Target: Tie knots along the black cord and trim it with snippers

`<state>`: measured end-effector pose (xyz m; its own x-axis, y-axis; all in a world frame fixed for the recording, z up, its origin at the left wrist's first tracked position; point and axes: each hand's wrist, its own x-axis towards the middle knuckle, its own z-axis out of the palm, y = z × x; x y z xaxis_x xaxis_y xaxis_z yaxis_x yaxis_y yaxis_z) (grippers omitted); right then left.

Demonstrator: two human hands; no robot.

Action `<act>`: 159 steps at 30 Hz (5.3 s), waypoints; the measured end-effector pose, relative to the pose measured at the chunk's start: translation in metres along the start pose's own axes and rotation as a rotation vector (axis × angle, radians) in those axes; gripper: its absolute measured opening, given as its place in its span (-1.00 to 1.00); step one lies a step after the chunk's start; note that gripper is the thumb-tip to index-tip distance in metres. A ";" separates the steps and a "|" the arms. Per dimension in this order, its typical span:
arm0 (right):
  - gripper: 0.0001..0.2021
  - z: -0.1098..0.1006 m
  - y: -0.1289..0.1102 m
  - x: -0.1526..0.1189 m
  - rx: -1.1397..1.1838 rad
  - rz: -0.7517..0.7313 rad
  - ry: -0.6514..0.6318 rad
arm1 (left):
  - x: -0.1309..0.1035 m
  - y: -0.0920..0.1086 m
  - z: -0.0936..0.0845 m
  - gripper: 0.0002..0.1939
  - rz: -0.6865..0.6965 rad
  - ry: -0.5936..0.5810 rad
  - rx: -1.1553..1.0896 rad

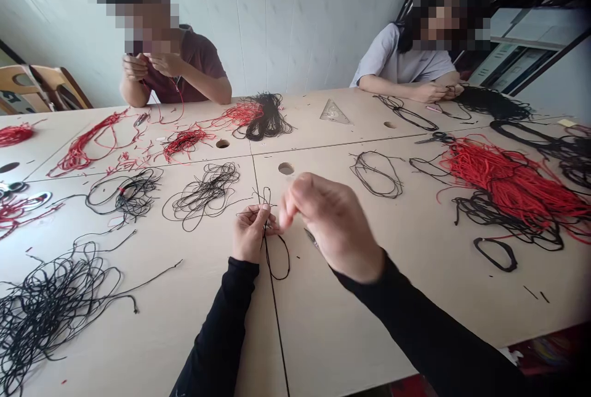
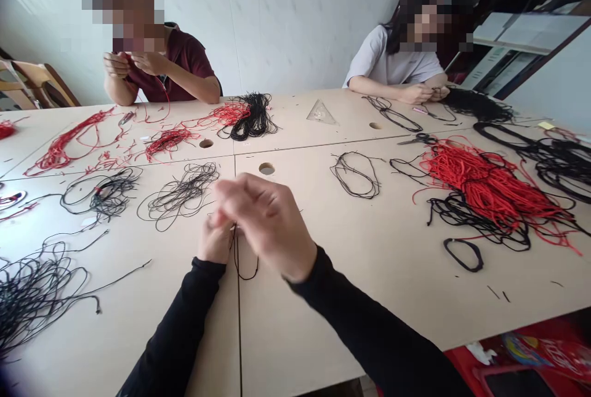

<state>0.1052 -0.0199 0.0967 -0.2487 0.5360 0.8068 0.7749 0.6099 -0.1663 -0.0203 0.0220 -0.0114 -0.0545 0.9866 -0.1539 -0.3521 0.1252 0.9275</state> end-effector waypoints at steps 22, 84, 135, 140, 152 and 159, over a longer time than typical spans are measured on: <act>-0.80 0.070 0.045 -0.057 0.647 0.613 -0.302 | -0.004 0.001 -0.001 -0.62 -0.070 -0.132 -0.096; -0.76 0.073 0.047 -0.061 0.805 0.733 -0.364 | -0.007 0.002 0.004 -0.64 0.004 -0.099 -0.020; -0.78 0.071 0.047 -0.059 0.735 0.693 -0.378 | -0.004 0.002 -0.002 -0.62 -0.035 -0.136 0.008; -0.72 0.071 0.047 -0.059 0.810 0.746 -0.380 | -0.006 0.001 -0.002 -0.66 -0.007 -0.160 0.065; -0.76 0.071 0.048 -0.058 0.880 0.746 -0.370 | -0.007 0.001 -0.001 -0.65 0.011 -0.118 -0.007; -0.78 0.071 0.047 -0.058 0.802 0.683 -0.368 | -0.006 -0.001 0.000 -0.64 0.030 -0.052 -0.022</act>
<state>0.1147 0.0191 0.0019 -0.1733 0.9619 0.2113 0.2483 0.2503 -0.9358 -0.0199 0.0160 -0.0116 -0.0170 0.9940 -0.1078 -0.3714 0.0938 0.9237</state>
